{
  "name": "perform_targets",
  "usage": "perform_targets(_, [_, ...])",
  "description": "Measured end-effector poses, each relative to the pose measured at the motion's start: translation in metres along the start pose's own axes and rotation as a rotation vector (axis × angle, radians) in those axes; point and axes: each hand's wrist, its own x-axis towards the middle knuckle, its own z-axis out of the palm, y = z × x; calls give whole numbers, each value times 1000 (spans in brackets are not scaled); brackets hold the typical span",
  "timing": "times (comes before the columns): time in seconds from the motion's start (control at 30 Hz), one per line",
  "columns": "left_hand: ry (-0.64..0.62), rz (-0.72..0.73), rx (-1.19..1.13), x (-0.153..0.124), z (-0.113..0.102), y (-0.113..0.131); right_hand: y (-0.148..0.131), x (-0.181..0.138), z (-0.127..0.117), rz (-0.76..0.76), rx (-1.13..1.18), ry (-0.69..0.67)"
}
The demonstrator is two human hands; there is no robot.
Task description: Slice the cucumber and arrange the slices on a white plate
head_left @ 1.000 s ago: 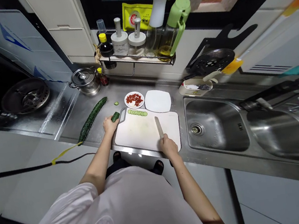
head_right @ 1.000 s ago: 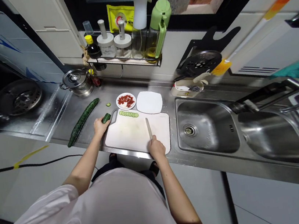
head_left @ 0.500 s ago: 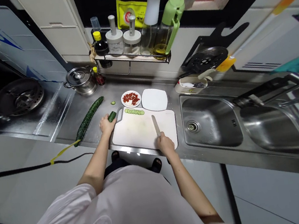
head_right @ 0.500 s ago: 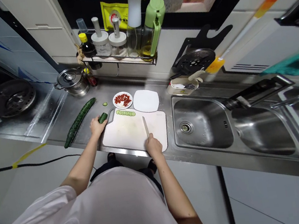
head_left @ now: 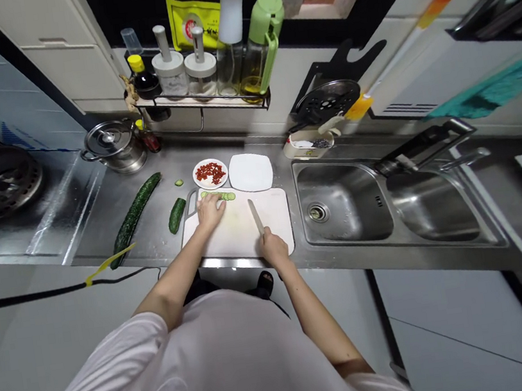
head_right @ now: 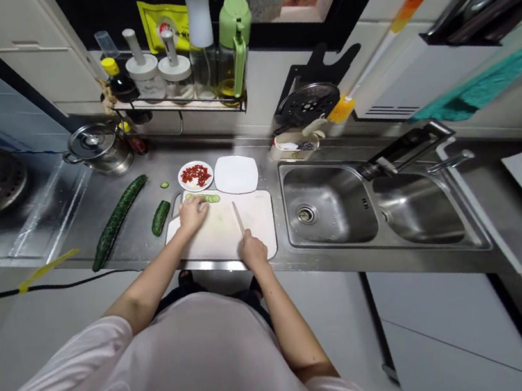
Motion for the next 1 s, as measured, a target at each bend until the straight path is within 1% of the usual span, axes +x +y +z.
perform_targets(0.1, [-38, 47, 25, 16, 15, 12, -1, 0, 0, 4, 3, 2])
perform_targets(0.23, [-74, 45, 86, 30, 26, 21, -2, -2, -1, 3, 19, 8])
perform_targets(0.4, [-102, 47, 94, 33, 30, 23, -2, -3, -1, 7, 37, 18])
perform_targets(0.6, [-57, 31, 43, 33, 31, 20, -1, -2, 0, -1, 40, 11])
perform_targets(0.77, [-58, -111, -122, 29, 31, 6, 0, 0, 1, 7, 29, 11])
perform_targets(0.9, [-66, -228, -272, 19, 28, -17, 0, 1, 2, 1, 23, 13])
perform_targets(1.0, [-56, -273, -301, 7, 23, -34, 0, 0, 2, -3, 16, 17])
